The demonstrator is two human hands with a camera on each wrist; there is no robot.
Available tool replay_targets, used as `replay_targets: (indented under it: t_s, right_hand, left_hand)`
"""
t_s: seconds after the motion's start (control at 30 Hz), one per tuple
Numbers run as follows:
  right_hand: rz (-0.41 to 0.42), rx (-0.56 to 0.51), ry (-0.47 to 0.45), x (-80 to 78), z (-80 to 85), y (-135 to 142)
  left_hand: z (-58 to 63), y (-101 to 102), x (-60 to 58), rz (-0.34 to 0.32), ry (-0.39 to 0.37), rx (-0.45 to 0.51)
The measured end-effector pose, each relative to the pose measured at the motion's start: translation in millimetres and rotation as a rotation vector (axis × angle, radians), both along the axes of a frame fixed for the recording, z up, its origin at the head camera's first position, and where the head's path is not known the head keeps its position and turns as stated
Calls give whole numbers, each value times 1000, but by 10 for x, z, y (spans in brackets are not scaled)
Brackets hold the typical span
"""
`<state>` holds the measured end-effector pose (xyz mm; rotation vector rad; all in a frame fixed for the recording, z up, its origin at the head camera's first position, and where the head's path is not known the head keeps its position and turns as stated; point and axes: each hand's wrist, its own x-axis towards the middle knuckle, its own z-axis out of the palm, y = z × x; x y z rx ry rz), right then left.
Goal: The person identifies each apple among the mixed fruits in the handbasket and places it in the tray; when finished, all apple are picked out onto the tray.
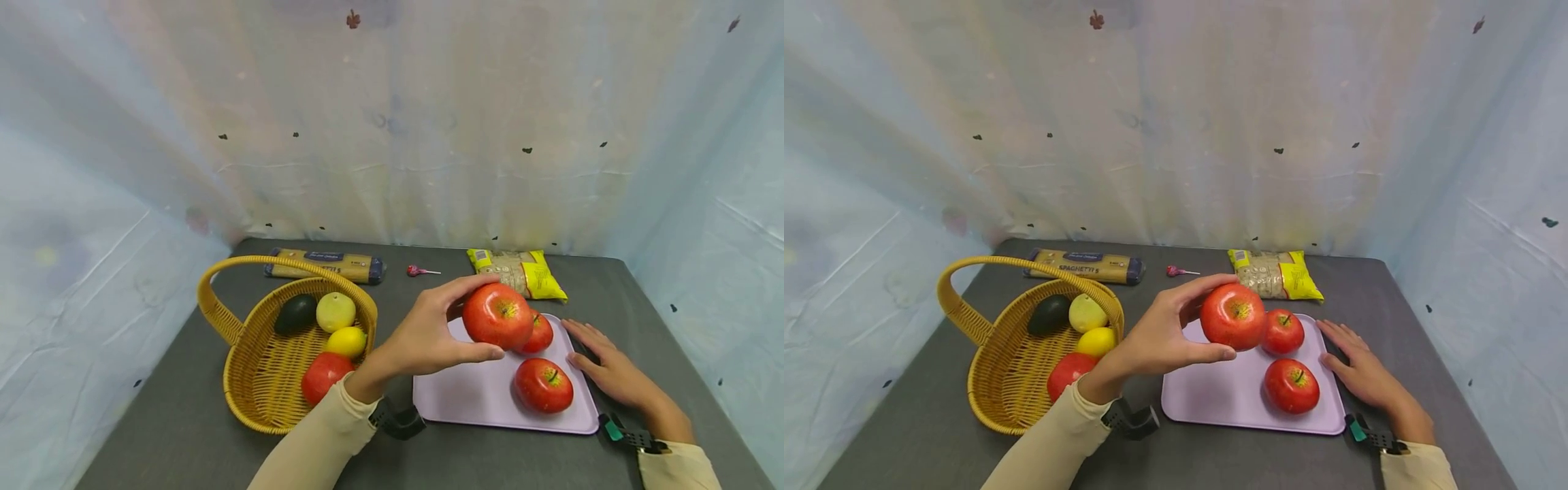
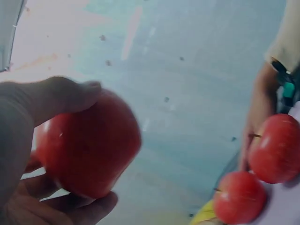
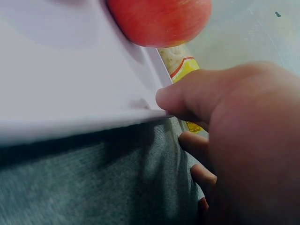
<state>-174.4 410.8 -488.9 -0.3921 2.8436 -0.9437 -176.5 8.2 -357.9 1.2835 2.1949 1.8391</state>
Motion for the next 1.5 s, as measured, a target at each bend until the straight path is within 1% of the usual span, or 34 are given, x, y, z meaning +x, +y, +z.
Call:
replay_targets:
  t_s: [0.3,0.5,0.67,0.93,1.13,1.37,1.5]
  right_hand:
    - [-7,-3,1,-6,2,7]
    - [-6,0,-3,-9,-23,19]
    - [-3,-8,4,-11,-23,18]
    - [3,-22,7,-9,-20,9]
    - [-1,-10,-1,-12,-27,16]
    - [-7,-8,-5,-14,-34,24]
    - [-3,-10,-3,-14,-34,25]
  left_hand:
    - [-330,251,-93,85,-61,45]
    - [-559,354,-150,129,-139,49]
    - [-748,413,-216,150,-210,34]
    - [-1027,449,-338,210,-256,-26]
    - [-1190,469,-391,252,-279,-75]
    - [-1337,476,-434,277,-248,-134]
    - [-1389,479,-444,284,-250,-156]
